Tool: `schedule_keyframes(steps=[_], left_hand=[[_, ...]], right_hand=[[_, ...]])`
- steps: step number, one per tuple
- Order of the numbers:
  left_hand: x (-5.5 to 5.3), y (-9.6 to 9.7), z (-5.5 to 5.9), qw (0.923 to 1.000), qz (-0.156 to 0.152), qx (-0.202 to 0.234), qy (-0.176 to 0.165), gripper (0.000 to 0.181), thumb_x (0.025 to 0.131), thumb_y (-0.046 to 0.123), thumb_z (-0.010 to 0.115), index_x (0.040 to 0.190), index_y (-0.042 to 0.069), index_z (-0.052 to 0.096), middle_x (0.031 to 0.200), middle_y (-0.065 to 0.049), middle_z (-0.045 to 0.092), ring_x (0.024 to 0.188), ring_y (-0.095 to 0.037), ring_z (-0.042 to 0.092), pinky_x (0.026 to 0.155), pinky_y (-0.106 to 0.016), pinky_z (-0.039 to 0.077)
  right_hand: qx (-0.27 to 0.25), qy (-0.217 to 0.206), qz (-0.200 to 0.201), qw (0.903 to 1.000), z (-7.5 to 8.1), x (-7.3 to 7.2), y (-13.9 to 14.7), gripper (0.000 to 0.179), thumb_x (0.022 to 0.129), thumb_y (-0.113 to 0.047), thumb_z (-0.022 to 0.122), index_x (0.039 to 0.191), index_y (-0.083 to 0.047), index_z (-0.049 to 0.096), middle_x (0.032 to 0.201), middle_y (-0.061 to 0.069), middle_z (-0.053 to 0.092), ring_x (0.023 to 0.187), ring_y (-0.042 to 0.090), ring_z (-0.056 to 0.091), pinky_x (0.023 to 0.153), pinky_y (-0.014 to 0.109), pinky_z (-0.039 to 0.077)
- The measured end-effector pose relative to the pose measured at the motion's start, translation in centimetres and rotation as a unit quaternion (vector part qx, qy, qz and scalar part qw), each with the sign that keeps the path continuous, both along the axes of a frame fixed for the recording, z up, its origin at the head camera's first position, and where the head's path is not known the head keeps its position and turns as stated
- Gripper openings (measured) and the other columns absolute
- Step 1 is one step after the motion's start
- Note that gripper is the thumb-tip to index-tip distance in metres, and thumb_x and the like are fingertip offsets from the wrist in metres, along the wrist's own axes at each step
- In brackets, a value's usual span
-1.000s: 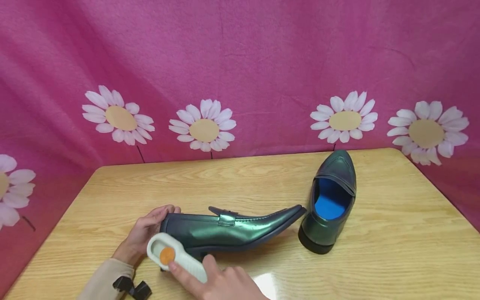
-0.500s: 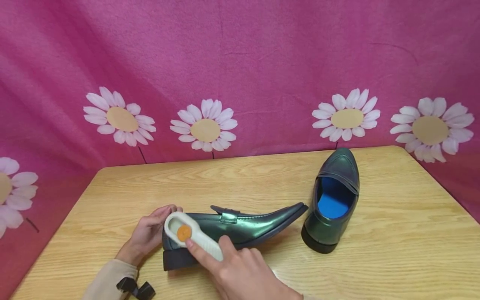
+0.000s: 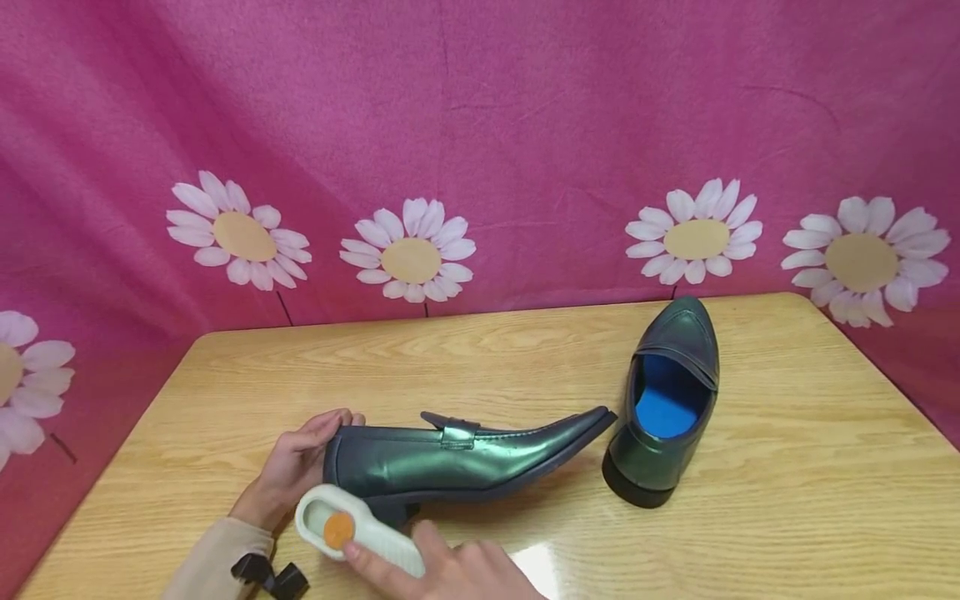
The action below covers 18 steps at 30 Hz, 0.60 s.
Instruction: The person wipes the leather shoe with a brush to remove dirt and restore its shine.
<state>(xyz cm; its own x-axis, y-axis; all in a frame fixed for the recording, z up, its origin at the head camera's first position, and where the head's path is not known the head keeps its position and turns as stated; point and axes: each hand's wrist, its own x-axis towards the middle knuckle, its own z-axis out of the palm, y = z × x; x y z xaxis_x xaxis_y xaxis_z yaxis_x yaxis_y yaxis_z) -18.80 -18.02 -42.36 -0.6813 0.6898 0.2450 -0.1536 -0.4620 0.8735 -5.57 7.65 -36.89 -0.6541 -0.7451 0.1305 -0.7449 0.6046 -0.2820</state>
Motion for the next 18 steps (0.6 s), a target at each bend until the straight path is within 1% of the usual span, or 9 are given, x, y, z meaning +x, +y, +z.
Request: schedule_keyframes(steps=[3, 5, 7, 8, 10, 13, 15, 17, 18], left_hand=[[0.0, -0.1, 0.1, 0.9999, 0.001, -0.011, -0.007, 0.036, 0.105, 0.014, 0.029, 0.090, 0.011, 0.061, 0.087, 0.006, 0.053, 0.082, -0.008, 0.049, 0.078, -0.023, 0.042], [0.0, -0.1, 0.2, 0.9998, 0.003, -0.020, -0.007, 0.036, 0.105, 0.014, 0.029, 0.090, 0.012, 0.061, 0.088, 0.006, 0.055, 0.082, -0.007, 0.051, 0.078, -0.023, 0.043], [0.0, -0.2, 0.3, 0.9996, 0.004, -0.026, -0.009, 0.036, 0.106, 0.014, 0.029, 0.090, 0.013, 0.061, 0.089, 0.006, 0.056, 0.083, -0.007, 0.052, 0.079, -0.024, 0.044], [0.0, -0.3, 0.3, 0.9996, 0.005, -0.028, -0.008, 0.036, 0.106, 0.014, 0.029, 0.090, 0.013, 0.061, 0.089, 0.006, 0.057, 0.084, -0.007, 0.053, 0.080, -0.024, 0.045], [0.0, -0.3, 0.3, 0.9995, 0.010, -0.030, -0.005, 0.036, 0.106, 0.014, 0.029, 0.091, 0.013, 0.062, 0.090, 0.006, 0.057, 0.084, -0.007, 0.053, 0.080, -0.024, 0.045], [0.0, -0.3, 0.2, 0.9993, 0.019, -0.034, 0.001, 0.036, 0.106, 0.015, 0.030, 0.094, 0.013, 0.064, 0.090, 0.006, 0.057, 0.084, -0.007, 0.052, 0.079, -0.023, 0.044], [0.0, -0.3, 0.2, 0.9993, 0.018, -0.032, 0.005, 0.036, 0.106, 0.015, 0.029, 0.095, 0.012, 0.064, 0.090, 0.006, 0.057, 0.084, -0.007, 0.052, 0.080, -0.023, 0.044], [0.1, -0.2, 0.2, 0.9996, 0.012, -0.026, 0.005, 0.037, 0.106, 0.015, 0.027, 0.095, 0.012, 0.063, 0.091, 0.006, 0.056, 0.085, -0.007, 0.051, 0.080, -0.023, 0.043], [0.1, -0.2, 0.2, 0.9997, 0.008, -0.024, 0.006, 0.038, 0.106, 0.014, 0.027, 0.095, 0.011, 0.063, 0.091, 0.006, 0.055, 0.085, -0.008, 0.050, 0.080, -0.023, 0.043]], right_hand=[[-0.022, -0.018, -0.034, 0.9990, 1.3, -1.1, 1.0, 0.064, 0.093, -0.035, 0.063, 0.148, -0.043, 0.030, 0.085, -0.004, 0.042, 0.049, -0.001, 0.033, 0.045, 0.011, 0.031], [-0.038, -0.019, -0.058, 0.9974, 1.9, -1.8, 1.7, 0.068, 0.091, -0.023, 0.067, 0.148, -0.040, 0.033, 0.084, -0.003, 0.042, 0.050, -0.001, 0.035, 0.045, 0.012, 0.034], [-0.035, -0.042, -0.074, 0.9958, 2.5, -2.1, 2.1, 0.067, 0.092, -0.023, 0.065, 0.148, -0.042, 0.032, 0.084, -0.003, 0.041, 0.050, 0.000, 0.036, 0.046, 0.014, 0.036], [-0.034, -0.051, -0.075, 0.9952, 2.6, -2.2, 2.3, 0.068, 0.092, -0.023, 0.065, 0.148, -0.042, 0.031, 0.083, -0.004, 0.040, 0.051, 0.001, 0.037, 0.046, 0.015, 0.037], [-0.033, -0.052, -0.067, 0.9958, 2.7, -2.2, 2.3, 0.067, 0.093, -0.023, 0.065, 0.148, -0.042, 0.031, 0.084, -0.003, 0.041, 0.051, 0.001, 0.037, 0.047, 0.014, 0.037], [-0.038, -0.026, -0.038, 0.9982, 2.3, -2.1, 2.0, 0.067, 0.092, -0.022, 0.065, 0.148, -0.039, 0.033, 0.085, -0.002, 0.042, 0.052, 0.000, 0.036, 0.047, 0.010, 0.035], [-0.046, -0.003, -0.014, 0.9988, 1.8, -1.9, 1.8, 0.067, 0.091, -0.022, 0.066, 0.148, -0.037, 0.034, 0.084, -0.003, 0.043, 0.051, -0.002, 0.033, 0.046, 0.008, 0.032], [-0.046, 0.008, 0.013, 0.9988, 1.2, -1.6, 1.4, 0.064, 0.093, -0.027, 0.065, 0.148, -0.037, 0.034, 0.083, -0.003, 0.043, 0.049, -0.004, 0.030, 0.045, 0.006, 0.029], [-0.044, 0.000, 0.025, 0.9987, 1.0, -1.4, 1.3, 0.062, 0.094, -0.033, 0.063, 0.149, -0.037, 0.033, 0.083, -0.004, 0.042, 0.049, -0.004, 0.030, 0.045, 0.006, 0.029]])
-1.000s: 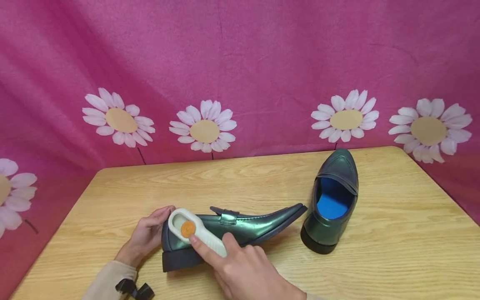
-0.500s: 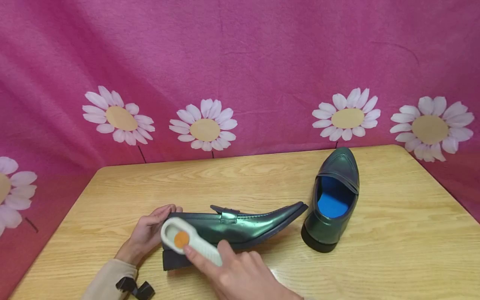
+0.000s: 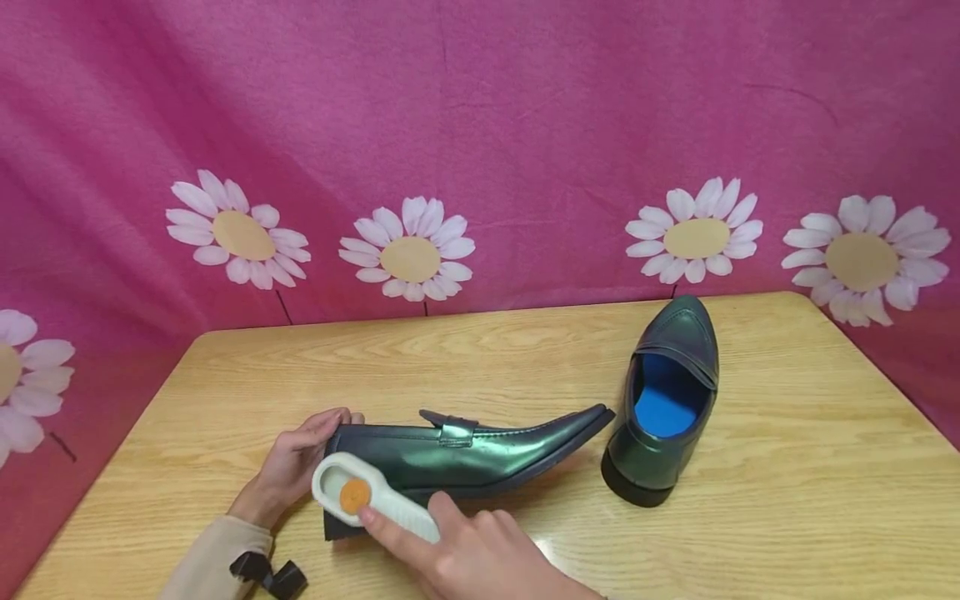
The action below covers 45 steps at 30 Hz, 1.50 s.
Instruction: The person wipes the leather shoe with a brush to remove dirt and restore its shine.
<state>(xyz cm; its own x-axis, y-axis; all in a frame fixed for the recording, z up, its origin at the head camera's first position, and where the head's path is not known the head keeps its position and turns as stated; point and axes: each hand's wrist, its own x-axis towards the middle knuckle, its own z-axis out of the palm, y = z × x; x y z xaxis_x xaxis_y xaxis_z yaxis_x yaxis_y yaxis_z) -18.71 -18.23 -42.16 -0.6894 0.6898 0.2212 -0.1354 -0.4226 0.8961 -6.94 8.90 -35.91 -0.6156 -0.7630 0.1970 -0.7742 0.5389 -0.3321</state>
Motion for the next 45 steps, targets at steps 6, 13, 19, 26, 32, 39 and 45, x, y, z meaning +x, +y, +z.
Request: schedule_keyframes(steps=[6, 13, 19, 26, 32, 39, 45], left_hand=[[-0.1, 0.1, 0.1, 0.9999, -0.013, 0.005, 0.009, 0.038, 0.106, 0.015, 0.026, 0.091, 0.010, 0.061, 0.088, 0.004, 0.052, 0.082, -0.009, 0.048, 0.077, -0.024, 0.042], [-0.1, 0.2, -0.1, 0.9996, -0.020, 0.005, 0.017, 0.038, 0.105, 0.015, 0.026, 0.092, 0.011, 0.061, 0.090, 0.004, 0.053, 0.083, -0.009, 0.049, 0.079, -0.023, 0.042], [-0.1, -0.1, -0.1, 0.9999, -0.008, 0.005, 0.009, 0.035, 0.105, 0.016, 0.030, 0.093, 0.010, 0.063, 0.091, 0.004, 0.056, 0.085, -0.009, 0.052, 0.080, -0.024, 0.044], [0.0, -0.2, -0.3, 1.0000, 0.001, -0.001, 0.001, 0.036, 0.105, 0.017, 0.030, 0.095, 0.011, 0.063, 0.092, 0.004, 0.056, 0.086, -0.009, 0.051, 0.081, -0.024, 0.043], [-0.1, 0.0, -0.2, 0.9999, 0.004, -0.011, 0.008, 0.036, 0.105, 0.017, 0.029, 0.097, 0.011, 0.064, 0.092, 0.004, 0.057, 0.086, -0.009, 0.051, 0.081, -0.025, 0.042], [-0.2, 0.1, -0.3, 0.9999, 0.007, -0.004, -0.007, 0.034, 0.105, 0.017, 0.033, 0.094, 0.010, 0.065, 0.094, 0.003, 0.058, 0.086, -0.009, 0.053, 0.080, -0.025, 0.045], [-0.1, 0.0, -0.4, 0.9999, 0.008, 0.005, -0.008, 0.036, 0.105, 0.015, 0.031, 0.096, 0.010, 0.066, 0.095, 0.003, 0.059, 0.086, -0.008, 0.054, 0.079, -0.024, 0.045]], right_hand=[[0.027, -0.015, 0.031, 0.9990, -0.8, 0.8, -0.7, 0.059, 0.095, -0.057, 0.047, 0.149, -0.041, 0.029, 0.081, -0.006, 0.040, 0.047, -0.004, 0.030, 0.045, 0.004, 0.028], [-0.001, 0.029, -0.015, 0.9995, 0.3, -0.1, 0.3, 0.071, 0.088, -0.025, 0.070, 0.148, -0.039, 0.034, 0.079, -0.005, 0.042, 0.048, -0.003, 0.028, 0.044, 0.009, 0.027], [0.000, 0.048, -0.104, 0.9935, 1.7, -0.9, 1.5, 0.071, 0.088, -0.022, 0.071, 0.147, -0.039, 0.036, 0.092, 0.003, 0.056, 0.053, 0.003, 0.047, 0.049, 0.015, 0.042], [0.000, -0.044, -0.057, 0.9974, 1.7, -0.7, 1.7, 0.068, 0.091, -0.023, 0.067, 0.147, -0.042, 0.033, 0.084, -0.004, 0.048, 0.052, -0.003, 0.038, 0.049, 0.013, 0.040], [0.005, -0.077, -0.017, 0.9969, 1.3, -0.3, 1.6, 0.069, 0.092, -0.026, 0.067, 0.148, -0.042, 0.030, 0.083, -0.006, 0.043, 0.051, -0.003, 0.035, 0.047, 0.013, 0.035], [0.027, -0.001, -0.086, 0.9959, 1.9, -0.7, 2.6, 0.071, 0.089, -0.023, 0.070, 0.148, -0.042, 0.033, 0.085, -0.002, 0.049, 0.050, -0.002, 0.035, 0.047, 0.012, 0.037], [0.014, -0.009, -0.055, 0.9984, 1.1, -0.1, 2.6, 0.067, 0.092, -0.032, 0.066, 0.148, -0.041, 0.032, 0.084, -0.004, 0.045, 0.050, -0.004, 0.032, 0.046, 0.010, 0.033]])
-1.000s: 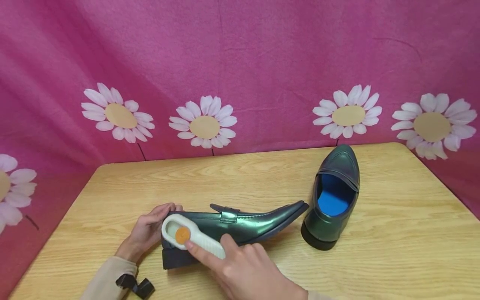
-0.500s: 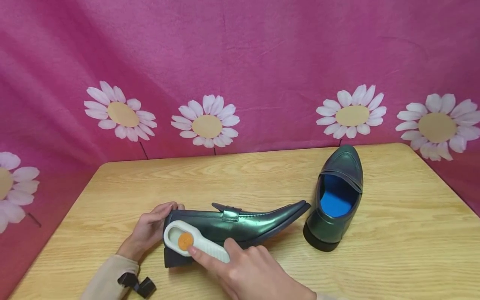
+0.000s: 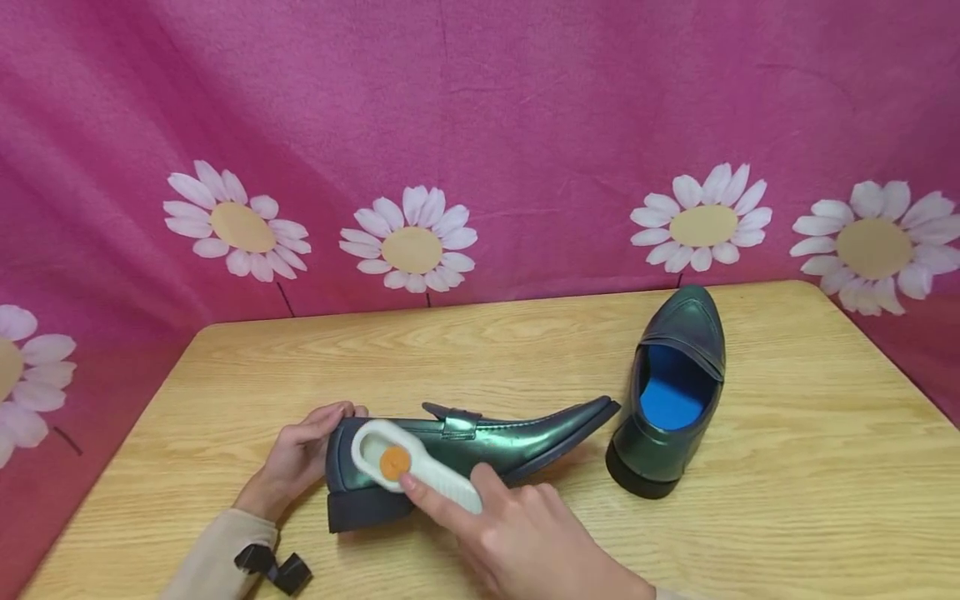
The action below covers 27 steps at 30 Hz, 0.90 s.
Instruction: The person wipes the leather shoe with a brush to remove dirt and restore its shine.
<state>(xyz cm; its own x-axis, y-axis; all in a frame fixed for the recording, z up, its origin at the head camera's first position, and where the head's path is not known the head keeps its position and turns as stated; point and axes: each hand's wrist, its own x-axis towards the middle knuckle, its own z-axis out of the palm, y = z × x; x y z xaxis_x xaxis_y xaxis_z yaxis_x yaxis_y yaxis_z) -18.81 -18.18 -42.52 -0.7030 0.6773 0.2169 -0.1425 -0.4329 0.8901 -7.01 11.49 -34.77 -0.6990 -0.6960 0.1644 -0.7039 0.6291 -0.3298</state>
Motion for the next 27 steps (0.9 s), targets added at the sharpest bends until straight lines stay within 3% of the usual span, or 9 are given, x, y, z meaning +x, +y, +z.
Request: schedule_keyframes(steps=[3, 6, 11, 16, 18, 21, 25, 27], left_hand=[[0.0, 0.0, 0.1, 1.0000, 0.001, -0.008, 0.003, 0.036, 0.105, 0.015, 0.031, 0.097, 0.011, 0.066, 0.095, 0.004, 0.059, 0.086, -0.008, 0.054, 0.080, -0.023, 0.045], [0.0, 0.0, 0.2, 0.9998, 0.003, -0.021, 0.004, 0.036, 0.105, 0.016, 0.030, 0.097, 0.011, 0.065, 0.093, 0.004, 0.059, 0.084, -0.008, 0.053, 0.079, -0.023, 0.044], [0.1, 0.0, 0.3, 0.9998, 0.005, -0.020, 0.001, 0.036, 0.105, 0.016, 0.031, 0.096, 0.010, 0.065, 0.094, 0.003, 0.059, 0.085, -0.008, 0.054, 0.079, -0.024, 0.046], [0.0, 0.0, 0.2, 0.9999, 0.003, -0.013, 0.005, 0.036, 0.105, 0.015, 0.030, 0.099, 0.010, 0.065, 0.097, 0.003, 0.060, 0.088, -0.008, 0.055, 0.079, -0.024, 0.046], [0.0, 0.0, 0.2, 0.9999, 0.005, -0.014, 0.002, 0.036, 0.105, 0.015, 0.030, 0.099, 0.011, 0.065, 0.097, 0.004, 0.060, 0.088, -0.008, 0.055, 0.079, -0.023, 0.046], [0.0, 0.0, 0.2, 0.9998, 0.006, -0.018, 0.002, 0.037, 0.105, 0.015, 0.029, 0.099, 0.011, 0.065, 0.095, 0.004, 0.060, 0.087, -0.007, 0.055, 0.079, -0.023, 0.046], [0.1, 0.0, 0.3, 0.9997, 0.006, -0.023, 0.002, 0.037, 0.106, 0.017, 0.029, 0.099, 0.010, 0.065, 0.093, 0.004, 0.060, 0.084, -0.007, 0.054, 0.079, -0.023, 0.045], [0.1, 0.0, 0.3, 0.9996, 0.005, -0.027, 0.004, 0.038, 0.106, 0.017, 0.029, 0.099, 0.011, 0.065, 0.093, 0.004, 0.060, 0.084, -0.007, 0.054, 0.080, -0.023, 0.045]], right_hand=[[0.005, 0.002, 0.046, 0.9989, -1.1, 0.7, -0.5, 0.060, 0.095, -0.048, 0.056, 0.149, -0.041, 0.030, 0.083, -0.005, 0.041, 0.048, -0.005, 0.029, 0.044, 0.007, 0.027], [0.011, 0.019, 0.055, 0.9982, -1.6, 0.9, -0.7, 0.059, 0.095, -0.054, 0.051, 0.149, -0.041, 0.030, 0.082, -0.005, 0.042, 0.048, -0.005, 0.028, 0.043, 0.005, 0.025], [-0.003, 0.020, 0.005, 0.9998, -0.8, 0.1, 0.3, 0.072, 0.089, -0.031, 0.069, 0.149, -0.040, 0.031, 0.084, -0.006, 0.042, 0.049, -0.005, 0.029, 0.044, 0.010, 0.030], [-0.012, 0.058, -0.043, 0.9973, -0.1, -0.8, 1.4, 0.076, 0.085, -0.017, 0.074, 0.148, -0.038, 0.036, 0.087, -0.001, 0.052, 0.053, -0.003, 0.036, 0.048, 0.011, 0.037], [-0.012, 0.046, -0.035, 0.9983, -0.1, -0.8, 1.4, 0.074, 0.086, -0.018, 0.073, 0.148, -0.038, 0.036, 0.088, 0.000, 0.053, 0.054, -0.003, 0.037, 0.049, 0.010, 0.038], [-0.016, -0.009, 0.001, 0.9998, -0.6, -0.5, 0.9, 0.072, 0.090, -0.023, 0.069, 0.149, -0.039, 0.032, 0.086, -0.004, 0.045, 0.052, -0.004, 0.034, 0.048, 0.011, 0.037], [-0.018, -0.026, 0.048, 0.9983, -1.7, 0.5, -0.3, 0.063, 0.094, -0.040, 0.061, 0.149, -0.040, 0.030, 0.084, -0.006, 0.039, 0.049, -0.006, 0.031, 0.046, 0.007, 0.031], [-0.015, -0.010, 0.061, 0.9980, -2.2, 0.8, -0.7, 0.059, 0.095, -0.050, 0.054, 0.148, -0.041, 0.031, 0.082, -0.006, 0.038, 0.048, -0.006, 0.030, 0.046, 0.004, 0.029]])
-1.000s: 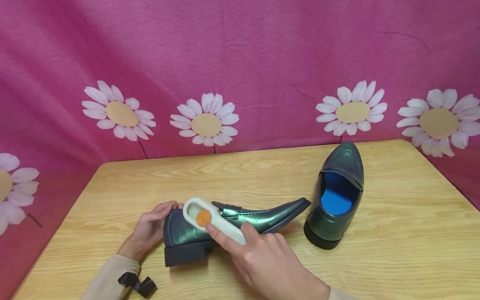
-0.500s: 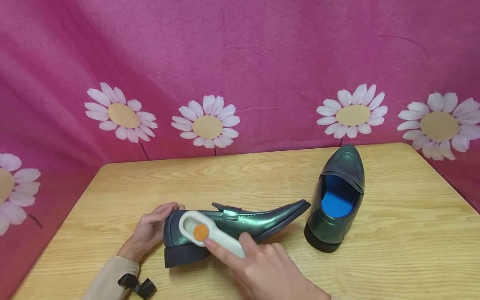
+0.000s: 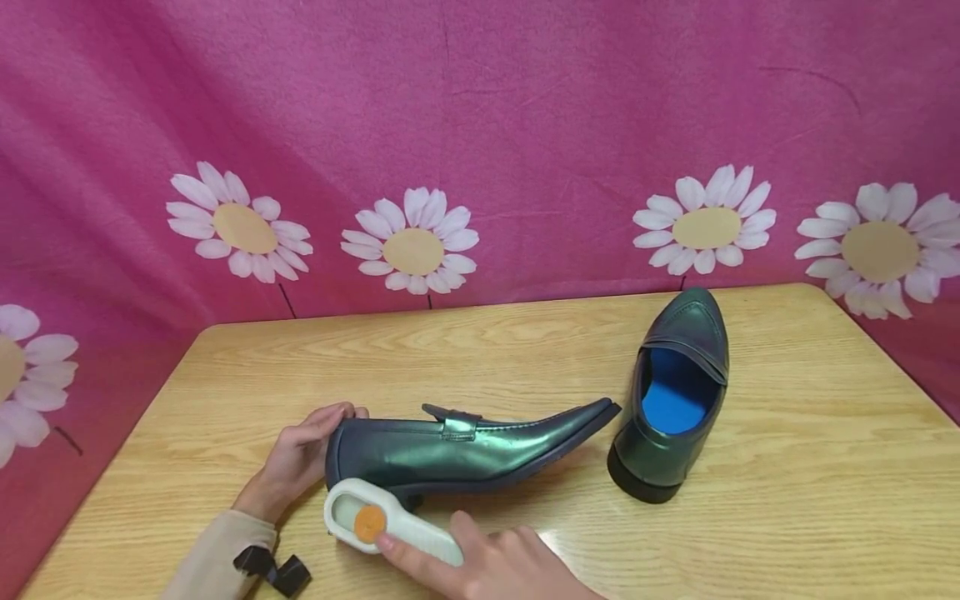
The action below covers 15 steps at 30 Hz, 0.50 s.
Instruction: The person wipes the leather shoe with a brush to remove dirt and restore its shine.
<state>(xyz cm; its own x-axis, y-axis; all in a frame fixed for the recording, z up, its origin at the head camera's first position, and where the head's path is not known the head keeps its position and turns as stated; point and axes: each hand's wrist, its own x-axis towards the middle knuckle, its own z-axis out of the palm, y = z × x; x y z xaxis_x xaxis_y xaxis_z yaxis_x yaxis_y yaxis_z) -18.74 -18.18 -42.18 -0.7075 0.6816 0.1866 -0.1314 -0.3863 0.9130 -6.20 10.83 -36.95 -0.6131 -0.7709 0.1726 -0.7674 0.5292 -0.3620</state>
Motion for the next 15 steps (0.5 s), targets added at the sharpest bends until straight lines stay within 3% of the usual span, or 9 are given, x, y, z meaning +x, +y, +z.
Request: schedule_keyframes(steps=[2, 6, 11, 15], left_hand=[[0.0, 0.0, 0.0, 1.0000, 0.000, -0.001, -0.001, 0.038, 0.106, 0.017, 0.029, 0.099, 0.011, 0.065, 0.094, 0.004, 0.060, 0.085, -0.008, 0.053, 0.081, -0.023, 0.044], [0.1, -0.1, 0.0, 1.0000, 0.006, 0.004, -0.006, 0.037, 0.105, 0.015, 0.029, 0.100, 0.011, 0.066, 0.096, 0.004, 0.060, 0.087, -0.007, 0.054, 0.080, -0.023, 0.045], [0.1, -0.2, -0.2, 0.9998, 0.011, 0.013, -0.005, 0.035, 0.105, 0.014, 0.031, 0.099, 0.012, 0.066, 0.098, 0.004, 0.061, 0.089, -0.008, 0.056, 0.080, -0.024, 0.046], [0.0, -0.1, -0.2, 0.9999, 0.007, 0.011, 0.002, 0.035, 0.105, 0.016, 0.032, 0.100, 0.012, 0.066, 0.098, 0.004, 0.061, 0.089, -0.008, 0.055, 0.081, -0.024, 0.046]], right_hand=[[0.003, 0.006, -0.003, 1.0000, 0.0, 0.1, -0.1, 0.059, 0.095, -0.052, 0.052, 0.148, -0.042, 0.031, 0.082, -0.007, 0.038, 0.047, -0.006, 0.029, 0.045, 0.004, 0.027], [-0.005, 0.012, -0.039, 0.9992, 0.7, -0.6, 0.5, 0.067, 0.091, -0.033, 0.066, 0.149, -0.040, 0.031, 0.084, -0.007, 0.040, 0.048, -0.006, 0.028, 0.044, 0.009, 0.029], [0.010, 0.010, -0.094, 0.9954, 1.9, -1.5, 1.5, 0.072, 0.090, -0.022, 0.069, 0.148, -0.041, 0.032, 0.088, -0.003, 0.046, 0.052, -0.004, 0.034, 0.049, 0.012, 0.038], [0.007, -0.007, -0.074, 0.9972, 1.7, -1.4, 1.4, 0.070, 0.091, -0.026, 0.068, 0.149, -0.040, 0.031, 0.088, -0.004, 0.046, 0.052, -0.004, 0.034, 0.049, 0.012, 0.038]])
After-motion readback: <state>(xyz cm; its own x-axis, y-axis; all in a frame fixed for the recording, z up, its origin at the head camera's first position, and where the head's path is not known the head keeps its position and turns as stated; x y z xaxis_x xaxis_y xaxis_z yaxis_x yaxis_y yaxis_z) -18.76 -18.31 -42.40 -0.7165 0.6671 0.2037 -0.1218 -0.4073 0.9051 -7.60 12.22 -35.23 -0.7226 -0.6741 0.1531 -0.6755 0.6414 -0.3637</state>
